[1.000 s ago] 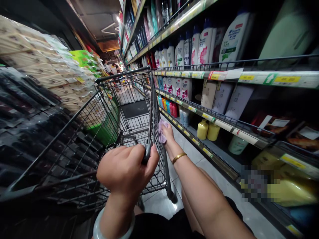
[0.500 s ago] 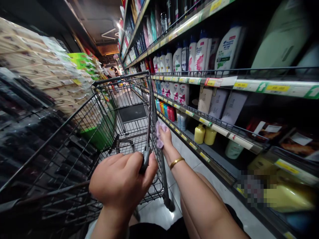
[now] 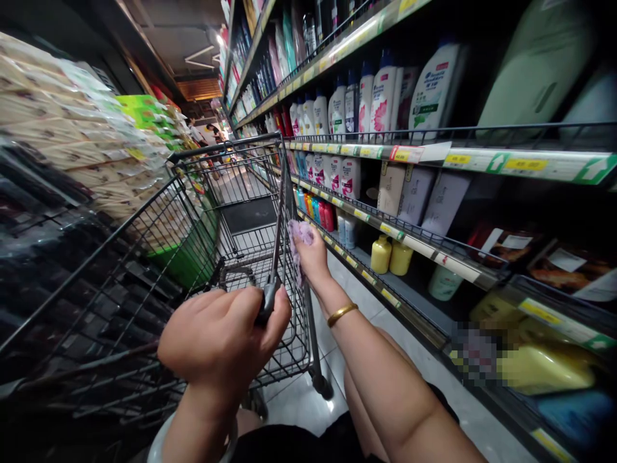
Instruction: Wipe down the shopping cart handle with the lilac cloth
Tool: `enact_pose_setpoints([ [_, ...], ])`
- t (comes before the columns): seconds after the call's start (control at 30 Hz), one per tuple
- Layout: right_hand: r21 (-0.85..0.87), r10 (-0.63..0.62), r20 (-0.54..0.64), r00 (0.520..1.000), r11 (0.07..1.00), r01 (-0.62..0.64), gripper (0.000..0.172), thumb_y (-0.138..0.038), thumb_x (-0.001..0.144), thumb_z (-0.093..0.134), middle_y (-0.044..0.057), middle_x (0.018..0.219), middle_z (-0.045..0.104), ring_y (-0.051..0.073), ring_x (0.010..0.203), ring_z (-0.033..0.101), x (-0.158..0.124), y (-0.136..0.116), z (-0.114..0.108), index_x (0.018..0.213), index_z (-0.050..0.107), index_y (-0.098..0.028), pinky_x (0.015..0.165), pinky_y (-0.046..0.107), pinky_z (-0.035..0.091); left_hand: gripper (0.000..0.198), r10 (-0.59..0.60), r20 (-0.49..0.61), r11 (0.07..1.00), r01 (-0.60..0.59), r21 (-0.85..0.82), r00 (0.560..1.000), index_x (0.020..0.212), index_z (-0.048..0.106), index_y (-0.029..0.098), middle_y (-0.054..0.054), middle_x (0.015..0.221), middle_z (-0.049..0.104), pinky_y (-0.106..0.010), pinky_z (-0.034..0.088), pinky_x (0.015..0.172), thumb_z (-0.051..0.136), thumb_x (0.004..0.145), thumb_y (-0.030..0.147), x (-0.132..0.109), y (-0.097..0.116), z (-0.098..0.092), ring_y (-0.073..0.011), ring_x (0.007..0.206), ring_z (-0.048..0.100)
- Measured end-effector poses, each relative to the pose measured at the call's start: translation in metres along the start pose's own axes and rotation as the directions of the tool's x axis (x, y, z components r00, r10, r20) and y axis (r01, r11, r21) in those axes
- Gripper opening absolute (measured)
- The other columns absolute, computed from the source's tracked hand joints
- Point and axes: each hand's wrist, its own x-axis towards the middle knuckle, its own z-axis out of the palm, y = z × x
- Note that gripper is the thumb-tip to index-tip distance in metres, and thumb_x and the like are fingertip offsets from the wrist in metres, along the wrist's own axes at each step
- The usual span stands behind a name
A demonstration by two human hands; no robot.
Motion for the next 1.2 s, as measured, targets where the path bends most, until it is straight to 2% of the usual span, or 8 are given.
enact_pose_setpoints([
  [0.3, -0.086, 0.185, 0.012, 0.983, 0.979, -0.184, 0.032, -0.031, 0.078, 0.082, 0.001, 0.095, 0.078, 0.019, 0.091, 0.074, -0.015, 0.014, 0.003, 0.107, 0.069, -0.022, 0.095, 0.036, 0.060, 0.052, -0.023, -0.036, 1.000, 0.024, 0.017, 0.999, 0.057, 0.034, 0.023, 0.002, 0.050, 0.035, -0.032, 0.014, 0.056, 0.071, 0.090, 0.039, 0.003, -0.021, 0.022, -0.0145, 0.052, 0.029],
  [0.47, -0.078, -0.015, 0.032, 0.999, 0.997, 0.018, 0.034, -0.034, 0.085, 0.076, 0.008, 0.120, 0.076, 0.022, 0.111, 0.072, -0.036, -0.007, 0.019, 0.117, 0.070, -0.024, 0.108, 0.039, 0.056, 0.050, -0.069, -0.005, 0.998, 0.069, -0.008, 0.998, 0.054, 0.042, 0.022, 0.001, 0.050, 0.038, -0.032, 0.015, 0.057, 0.069, 0.091, 0.041, 0.003, -0.040, 0.035, -0.0144, 0.053, 0.033],
  [0.57, -0.096, -0.118, 0.062, 0.991, 0.988, 0.123, 0.030, -0.029, 0.084, 0.078, 0.009, 0.125, 0.074, 0.024, 0.119, 0.069, -0.045, -0.012, 0.024, 0.113, 0.073, -0.026, 0.112, 0.041, 0.054, 0.054, -0.126, 0.054, 0.992, 0.127, -0.012, 0.991, 0.052, 0.042, 0.021, 0.000, 0.051, 0.040, -0.033, 0.015, 0.057, 0.064, 0.094, 0.047, 0.002, -0.052, 0.037, -0.0144, 0.053, 0.034],
  [0.7, -0.130, 0.108, 0.002, 0.994, 0.986, -0.107, 0.027, -0.020, 0.082, 0.074, 0.008, 0.112, 0.076, 0.024, 0.107, 0.072, -0.049, -0.002, 0.027, 0.109, 0.073, -0.023, 0.105, 0.043, 0.058, 0.061, -0.133, 0.294, 0.989, 0.146, -0.021, 0.947, 0.051, 0.045, 0.020, -0.001, 0.051, 0.046, -0.030, 0.019, 0.055, 0.054, 0.097, 0.060, 0.011, -0.069, 0.027, -0.0145, 0.051, 0.040],
  [0.87, -0.121, -0.091, 0.088, 0.992, 0.987, 0.101, 0.032, -0.028, 0.084, 0.078, 0.008, 0.123, 0.072, 0.022, 0.117, 0.068, -0.059, -0.015, 0.037, 0.116, 0.072, -0.025, 0.110, 0.039, 0.055, 0.061, -0.232, 0.535, 0.965, 0.262, 0.020, 0.813, 0.101, 0.084, 0.025, -0.007, 0.078, 0.076, -0.028, 0.033, 0.061, 0.051, 0.095, 0.076, 0.048, -0.080, 0.017, -0.0217, 0.067, 0.063],
  [1.0, -0.156, -0.101, 0.129, 0.986, 0.980, 0.121, 0.030, -0.023, 0.086, 0.077, 0.009, 0.126, 0.071, 0.023, 0.118, 0.068, -0.054, -0.018, 0.034, 0.116, 0.072, -0.024, 0.112, 0.043, 0.055, 0.086, -0.370, 0.713, 0.918, 0.351, 0.183, 0.596, 0.142, 0.068, 0.018, -0.016, 0.108, 0.078, -0.031, 0.039, 0.069, 0.045, 0.092, 0.084, 0.078, -0.080, 0.039, -0.0320, 0.092, 0.070],
  [1.1, -0.196, 0.053, 0.062, 0.997, 0.980, -0.040, 0.029, -0.018, 0.087, 0.075, 0.009, 0.123, 0.074, 0.023, 0.113, 0.071, -0.047, -0.017, 0.030, 0.115, 0.070, -0.021, 0.108, 0.046, 0.058, 0.071, -0.328, 0.866, 0.917, 0.348, 0.196, 0.376, 0.128, 0.074, 0.017, -0.015, 0.108, 0.077, -0.035, 0.044, 0.075, 0.035, 0.098, 0.069, 0.087, -0.077, 0.057, -0.0315, 0.095, 0.070],
  [1.2, -0.136, -0.074, 0.081, 0.994, 0.987, 0.085, 0.028, -0.026, 0.091, 0.075, 0.008, 0.125, 0.073, 0.022, 0.110, 0.072, -0.049, -0.030, 0.033, 0.118, 0.069, -0.024, 0.103, 0.043, 0.062, 0.062, -0.260, 0.912, 0.923, 0.359, 0.138, 0.317, 0.107, 0.076, 0.020, -0.012, 0.099, 0.075, -0.036, 0.045, 0.077, 0.027, 0.098, 0.058, 0.085, -0.075, 0.061, -0.0286, 0.091, 0.068],
])
